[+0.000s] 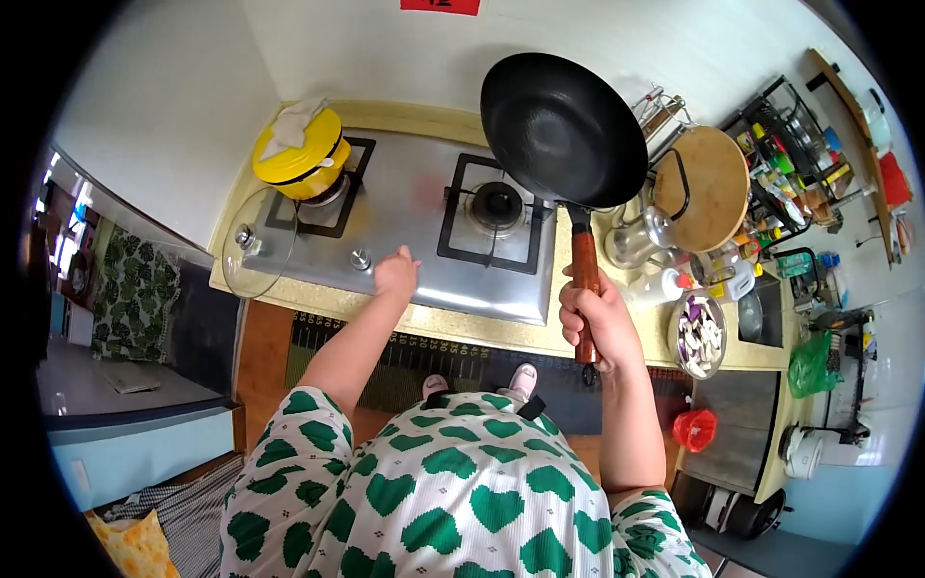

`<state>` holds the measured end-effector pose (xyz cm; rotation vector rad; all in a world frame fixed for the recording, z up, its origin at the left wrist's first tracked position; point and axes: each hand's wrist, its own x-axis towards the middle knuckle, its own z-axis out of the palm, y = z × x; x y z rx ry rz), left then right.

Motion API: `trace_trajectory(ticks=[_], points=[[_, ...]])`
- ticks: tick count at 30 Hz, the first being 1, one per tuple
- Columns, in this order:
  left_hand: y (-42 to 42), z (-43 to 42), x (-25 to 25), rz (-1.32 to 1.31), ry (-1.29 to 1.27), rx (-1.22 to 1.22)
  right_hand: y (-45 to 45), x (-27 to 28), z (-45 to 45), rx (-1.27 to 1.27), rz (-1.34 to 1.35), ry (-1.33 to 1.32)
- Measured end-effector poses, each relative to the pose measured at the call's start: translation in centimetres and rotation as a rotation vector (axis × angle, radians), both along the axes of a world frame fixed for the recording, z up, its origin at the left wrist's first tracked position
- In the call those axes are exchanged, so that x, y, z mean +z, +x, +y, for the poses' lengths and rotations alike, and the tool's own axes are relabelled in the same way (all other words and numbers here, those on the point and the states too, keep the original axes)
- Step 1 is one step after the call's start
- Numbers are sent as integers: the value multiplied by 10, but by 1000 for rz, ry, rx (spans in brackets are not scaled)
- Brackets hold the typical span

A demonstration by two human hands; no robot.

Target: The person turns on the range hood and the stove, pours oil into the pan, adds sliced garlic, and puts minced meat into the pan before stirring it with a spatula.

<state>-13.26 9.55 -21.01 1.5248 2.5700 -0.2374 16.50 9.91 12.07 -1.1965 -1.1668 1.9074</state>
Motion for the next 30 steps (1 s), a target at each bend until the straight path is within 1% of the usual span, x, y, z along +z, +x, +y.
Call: trace_trajectory(ticks=[4,7,8,14,22,30], points=[[-4,5,11,-109,-40,54,4,8,-3,0,8,10],[-6,5,15,-140,-13,55,2,12,-7,-9,5,10],[-5,5,16,-143,-16,60,6,12,-4,35,11,3],[-4,3,19,-175,4,95,4,12,-5,59,8,11],[-4,3,17,-181,42,103,1,13,-4,63,-2,16],[-4,4,19,-194,22,103,-1,8,-2,70,9,-11]])
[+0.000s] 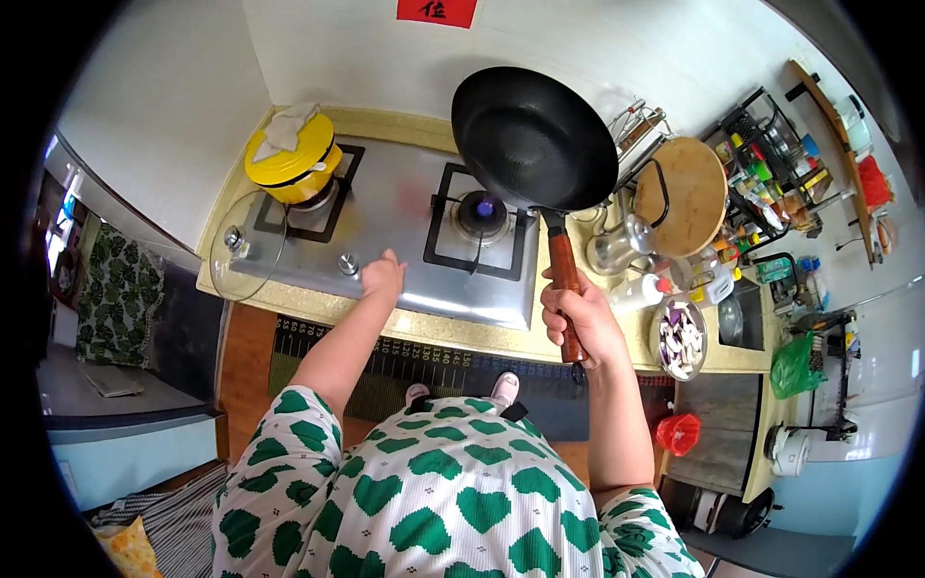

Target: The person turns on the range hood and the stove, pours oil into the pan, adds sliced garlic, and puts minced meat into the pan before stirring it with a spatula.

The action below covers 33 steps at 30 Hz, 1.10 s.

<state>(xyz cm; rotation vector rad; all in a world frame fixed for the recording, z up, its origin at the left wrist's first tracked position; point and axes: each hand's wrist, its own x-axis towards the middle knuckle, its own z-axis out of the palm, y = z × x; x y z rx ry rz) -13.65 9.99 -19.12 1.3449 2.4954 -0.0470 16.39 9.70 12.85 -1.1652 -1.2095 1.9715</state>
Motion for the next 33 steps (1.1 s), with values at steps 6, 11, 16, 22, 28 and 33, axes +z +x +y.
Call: trace_trajectory(ticks=[6,11,16,22,28,33], points=[[-2,-7,11,-2,-9,-68,1,-42,17,40,32,-54],[3,-28,79,-18,-44,-57,2,-66,27,42,38,-101],[5,-70,96,-137,458,-128,0,-79,35,50,17,-58],[23,-107,111,-313,629,-155,-4,-78,40,59,33,-68],[23,-112,99,-268,634,-169,-8,-81,38,77,22,-76],[29,-110,102,-278,653,-186,-12,-99,36,72,29,-102]])
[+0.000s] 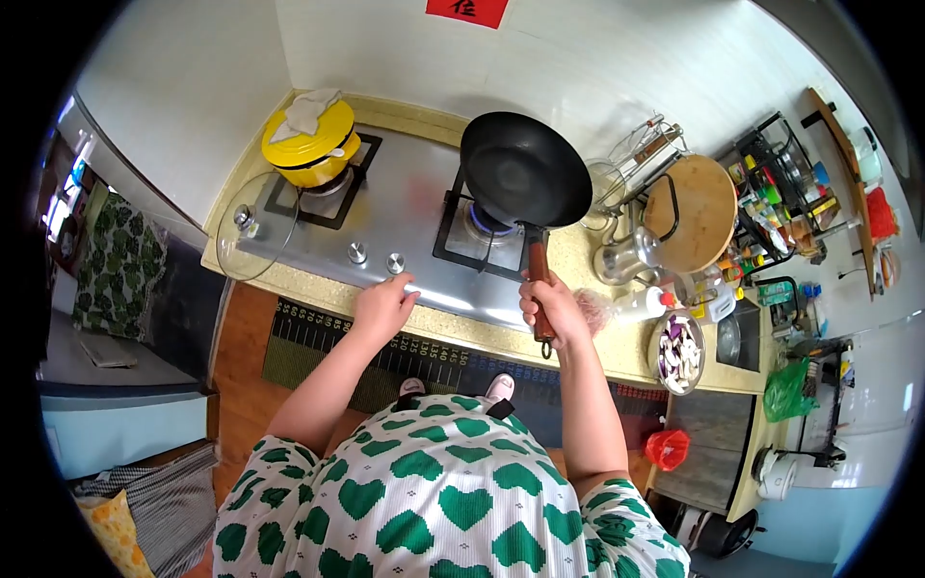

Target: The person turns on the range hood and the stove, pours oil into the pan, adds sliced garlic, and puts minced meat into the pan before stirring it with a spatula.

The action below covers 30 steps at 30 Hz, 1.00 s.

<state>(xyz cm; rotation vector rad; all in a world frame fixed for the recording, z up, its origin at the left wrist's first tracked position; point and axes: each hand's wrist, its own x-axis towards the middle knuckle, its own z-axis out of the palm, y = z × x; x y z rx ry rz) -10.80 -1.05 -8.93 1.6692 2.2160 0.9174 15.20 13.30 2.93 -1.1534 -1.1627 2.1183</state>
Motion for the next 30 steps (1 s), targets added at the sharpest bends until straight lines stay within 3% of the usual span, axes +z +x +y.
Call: trace_trajectory(ticks=[14,16,20,24,27,30], points=[[20,0,11,-96,29,-94,-14,-87,-13,-7,-50,-6],[28,2,32,-160,-32,-90,-17,-95,-16,32,-184,28],[55,13,50,-331,21,-128,-15,-99,-16,45,-39,-93],[88,22,70,-487,49,-219,4,-104,-6,89,-128,-41],[110,26,89,-506,56,-277,44,-87,-11,91,-454,539],[132,28,106,-507,50,-305,102,-70,-6,-171,-558,1028]])
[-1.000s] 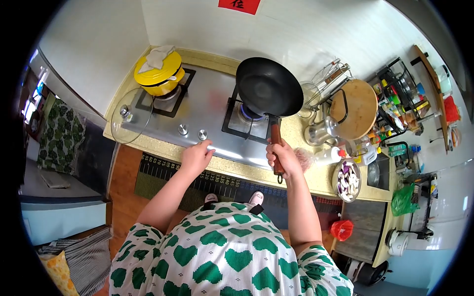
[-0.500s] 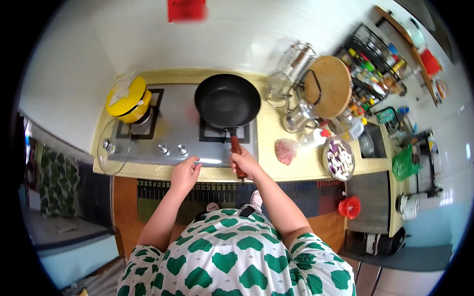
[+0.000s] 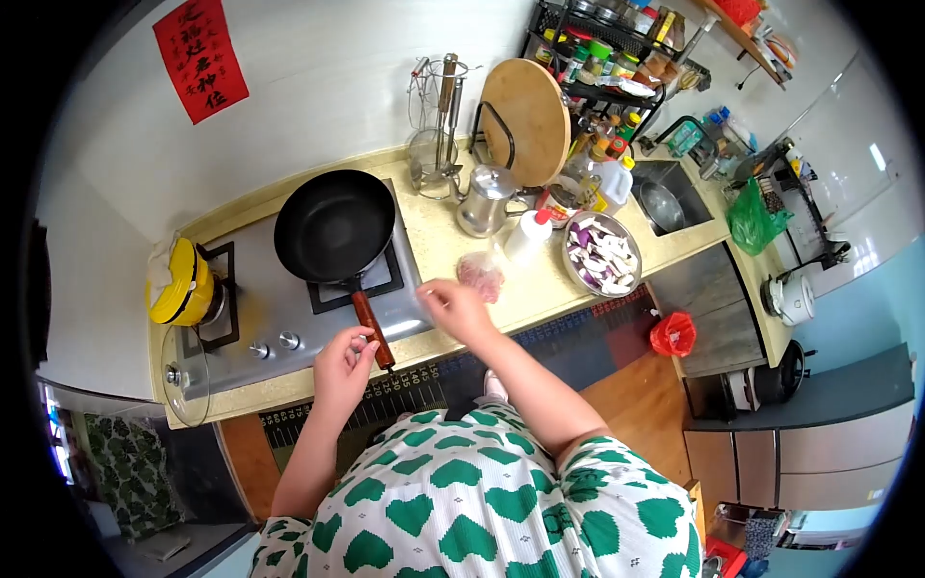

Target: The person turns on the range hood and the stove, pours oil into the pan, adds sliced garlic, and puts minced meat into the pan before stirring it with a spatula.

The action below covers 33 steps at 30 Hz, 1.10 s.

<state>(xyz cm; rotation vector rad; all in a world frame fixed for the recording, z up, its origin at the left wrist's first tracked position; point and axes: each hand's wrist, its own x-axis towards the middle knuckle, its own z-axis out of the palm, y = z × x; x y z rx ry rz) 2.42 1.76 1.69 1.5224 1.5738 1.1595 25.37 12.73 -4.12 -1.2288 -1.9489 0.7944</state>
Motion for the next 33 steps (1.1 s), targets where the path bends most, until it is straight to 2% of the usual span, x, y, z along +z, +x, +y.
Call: trace_trajectory(ticks=[2,4,8,11,13,16,17,20,23,25,31,33], points=[[18,2,5,-106,-34,-55,49,-20,20,-158,145,-20],[41,7,2,-210,-73,-106,86,-13,34,-353,99,-107],[99,27,12,-133,-166,-97,115,-27,63,-364,9,-149],[138,49,-12,-8,-125,-98,114,-33,70,-191,16,-145],[160,67,-26,56,-172,-91,114,-9,69,-100,-17,-201],[189,92,-52,38,-133,-6,141,-3,75,126,-122,-135],[196,101,-58,33,-179,-3,149,-3,78,169,-44,-193],[214,124,-86,89,-76,-16,167,-2,85,234,122,-348],[224,141,-110,129,-21,-5,177,3,93,327,145,-276],[229,146,-111,130,-43,32,182,4,103,375,149,-275],[233,146,-114,380,243,130,184,6,119,446,259,-373],[238,144,-117,134,84,175,181,10,122,450,302,-396]])
